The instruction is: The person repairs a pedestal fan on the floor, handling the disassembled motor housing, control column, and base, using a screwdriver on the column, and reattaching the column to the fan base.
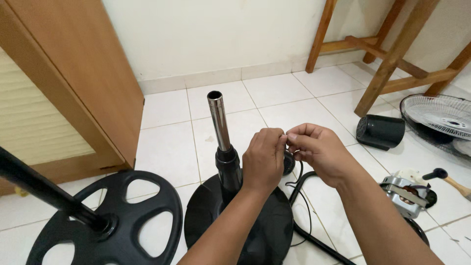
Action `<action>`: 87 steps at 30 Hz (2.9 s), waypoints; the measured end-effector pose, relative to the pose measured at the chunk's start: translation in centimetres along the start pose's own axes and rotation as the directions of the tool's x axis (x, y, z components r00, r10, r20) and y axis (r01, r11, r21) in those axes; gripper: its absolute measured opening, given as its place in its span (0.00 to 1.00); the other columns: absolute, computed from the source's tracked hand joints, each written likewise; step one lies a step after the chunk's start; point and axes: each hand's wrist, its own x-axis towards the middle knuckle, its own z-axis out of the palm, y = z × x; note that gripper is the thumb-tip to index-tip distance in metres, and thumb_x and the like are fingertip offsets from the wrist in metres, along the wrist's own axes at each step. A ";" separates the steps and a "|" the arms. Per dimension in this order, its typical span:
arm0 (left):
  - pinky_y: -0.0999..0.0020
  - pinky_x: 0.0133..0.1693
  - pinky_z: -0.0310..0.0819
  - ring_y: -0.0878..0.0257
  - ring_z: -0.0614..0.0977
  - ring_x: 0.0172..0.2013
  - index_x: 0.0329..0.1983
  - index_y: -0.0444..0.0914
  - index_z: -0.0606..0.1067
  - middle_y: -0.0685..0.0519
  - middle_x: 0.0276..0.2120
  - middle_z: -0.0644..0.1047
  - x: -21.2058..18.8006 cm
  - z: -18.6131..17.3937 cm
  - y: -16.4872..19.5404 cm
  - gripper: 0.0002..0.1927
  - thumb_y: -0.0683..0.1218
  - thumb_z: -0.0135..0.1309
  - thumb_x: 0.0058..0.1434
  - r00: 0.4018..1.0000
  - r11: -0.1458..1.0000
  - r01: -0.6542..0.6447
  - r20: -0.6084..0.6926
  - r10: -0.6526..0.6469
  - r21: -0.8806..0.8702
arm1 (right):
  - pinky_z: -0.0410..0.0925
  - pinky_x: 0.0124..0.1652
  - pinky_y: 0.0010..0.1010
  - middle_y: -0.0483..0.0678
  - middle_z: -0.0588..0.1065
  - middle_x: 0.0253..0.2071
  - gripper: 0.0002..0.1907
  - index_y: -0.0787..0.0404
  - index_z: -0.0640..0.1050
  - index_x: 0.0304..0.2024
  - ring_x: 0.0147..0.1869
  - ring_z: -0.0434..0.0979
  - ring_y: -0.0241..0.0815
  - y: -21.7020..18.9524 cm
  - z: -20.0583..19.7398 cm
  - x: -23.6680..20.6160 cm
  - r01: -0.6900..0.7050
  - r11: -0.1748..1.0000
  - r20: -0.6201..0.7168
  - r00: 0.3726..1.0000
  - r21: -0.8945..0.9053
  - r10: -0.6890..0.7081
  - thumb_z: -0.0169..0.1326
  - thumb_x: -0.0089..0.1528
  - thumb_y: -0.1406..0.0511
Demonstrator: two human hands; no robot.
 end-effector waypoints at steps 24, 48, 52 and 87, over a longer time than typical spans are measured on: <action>0.54 0.37 0.75 0.49 0.81 0.39 0.41 0.39 0.73 0.49 0.36 0.77 0.5 0.1 0.3 0.05 0.46 0.51 0.70 1.000 1.000 0.017 0.001 -0.017 0.004 | 0.72 0.41 0.29 0.46 0.77 0.38 0.08 0.63 0.75 0.43 0.40 0.77 0.36 -0.4 1.0 -0.3 0.109 0.986 -0.029 0.994 0.130 -0.106 0.56 0.60 0.72; 0.54 0.38 0.75 0.50 0.81 0.40 0.42 0.39 0.73 0.49 0.37 0.77 0.3 0.1 0.0 0.05 0.45 0.51 0.70 1.000 1.000 0.004 0.012 -0.004 0.000 | 0.66 0.32 0.27 0.42 0.70 0.28 0.19 0.61 0.75 0.34 0.30 0.68 0.36 0.9 0.7 0.4 -0.046 0.999 -0.043 0.998 0.010 0.047 0.52 0.71 0.54; 0.54 0.37 0.75 0.50 0.81 0.40 0.42 0.39 0.73 0.49 0.37 0.77 0.2 0.0 -0.2 0.05 0.46 0.51 0.70 1.000 1.000 0.015 0.008 -0.015 0.003 | 0.69 0.33 0.27 0.46 0.74 0.30 0.11 0.63 0.77 0.36 0.31 0.71 0.35 0.8 0.7 0.3 0.011 0.998 -0.060 0.998 -0.068 -0.015 0.55 0.66 0.60; 0.54 0.39 0.74 0.50 0.80 0.40 0.41 0.39 0.73 0.49 0.37 0.77 0.1 0.0 -0.5 0.07 0.47 0.50 0.71 0.999 0.999 0.050 -0.001 -0.050 -0.010 | 0.65 0.31 0.29 0.48 0.71 0.33 0.09 0.61 0.73 0.37 0.34 0.70 0.39 1.9 0.4 1.0 -0.043 0.819 -0.029 0.997 0.572 0.073 0.42 0.66 0.64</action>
